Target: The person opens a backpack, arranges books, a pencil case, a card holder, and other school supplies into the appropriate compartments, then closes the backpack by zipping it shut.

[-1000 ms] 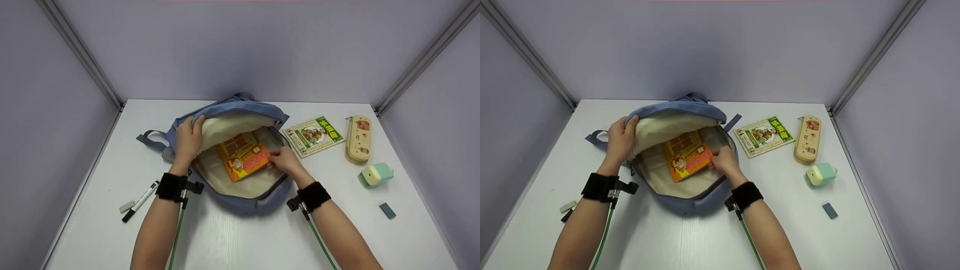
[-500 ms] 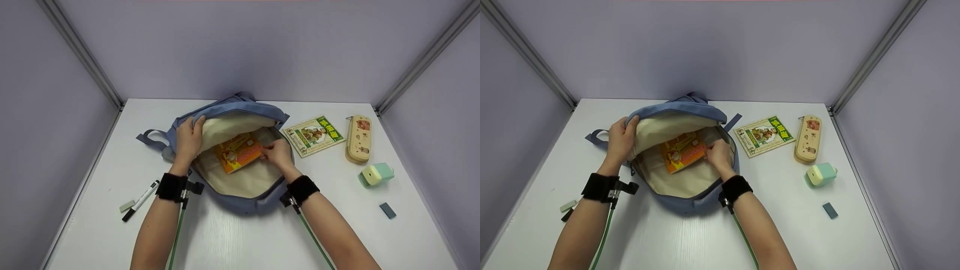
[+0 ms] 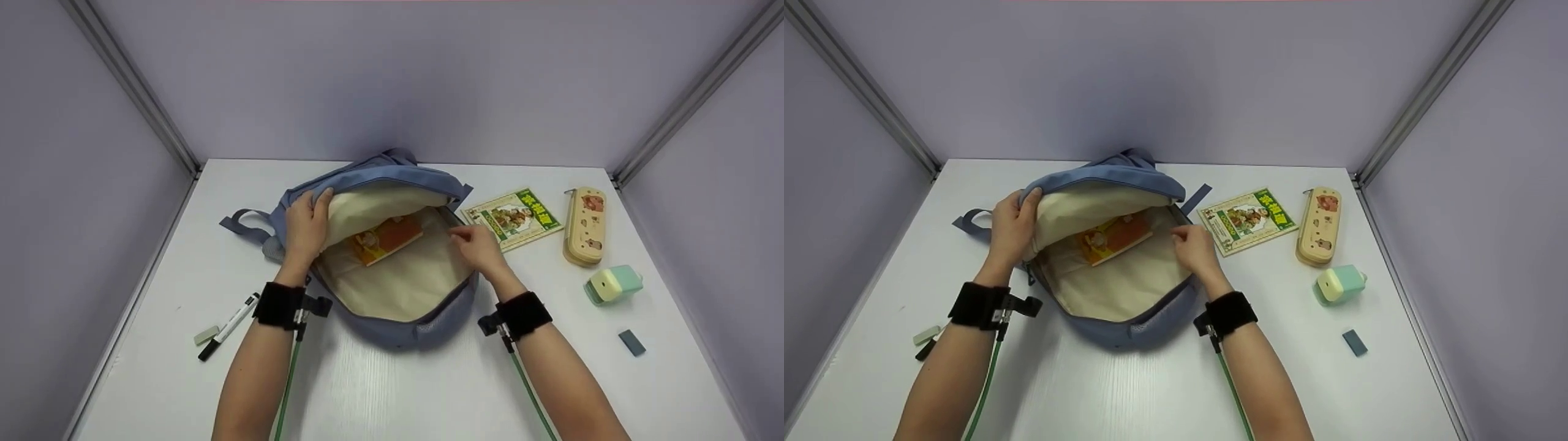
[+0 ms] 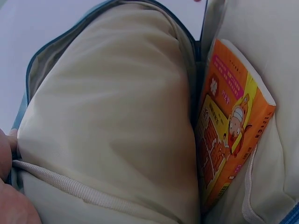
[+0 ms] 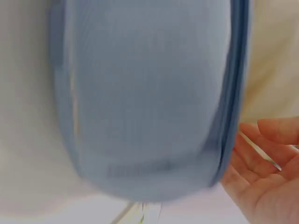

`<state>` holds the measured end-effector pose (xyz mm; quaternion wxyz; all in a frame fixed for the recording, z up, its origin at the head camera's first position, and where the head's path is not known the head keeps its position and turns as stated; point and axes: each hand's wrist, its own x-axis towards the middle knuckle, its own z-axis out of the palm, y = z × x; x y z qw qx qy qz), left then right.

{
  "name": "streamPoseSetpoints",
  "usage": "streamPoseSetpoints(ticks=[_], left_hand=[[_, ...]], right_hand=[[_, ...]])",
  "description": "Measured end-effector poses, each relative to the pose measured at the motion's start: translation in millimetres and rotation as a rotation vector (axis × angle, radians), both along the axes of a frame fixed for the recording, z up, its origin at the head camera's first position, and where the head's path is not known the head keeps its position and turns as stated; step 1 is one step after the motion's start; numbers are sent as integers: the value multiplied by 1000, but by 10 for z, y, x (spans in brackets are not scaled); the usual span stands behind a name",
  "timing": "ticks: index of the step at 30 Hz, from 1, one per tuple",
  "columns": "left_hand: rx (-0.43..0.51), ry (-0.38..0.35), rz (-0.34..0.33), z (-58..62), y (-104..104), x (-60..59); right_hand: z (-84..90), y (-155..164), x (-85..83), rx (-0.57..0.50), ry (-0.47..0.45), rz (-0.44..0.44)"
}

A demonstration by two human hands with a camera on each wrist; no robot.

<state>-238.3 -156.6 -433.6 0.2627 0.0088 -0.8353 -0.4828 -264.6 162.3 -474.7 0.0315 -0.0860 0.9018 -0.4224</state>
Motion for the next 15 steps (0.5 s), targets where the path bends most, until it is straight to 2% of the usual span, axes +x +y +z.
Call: streamPoseSetpoints(ticks=[5, 9, 15], left_hand=[[-1, -3, 9, -31, -9, 3], [7, -10, 22, -62, -24, 10], [0, 5, 25, -51, -23, 1]], right_hand=[[-72, 315, -80, 29, 39, -59], [-211, 561, -150, 86, 7, -87], [-407, 752, -196, 211, -48, -43]])
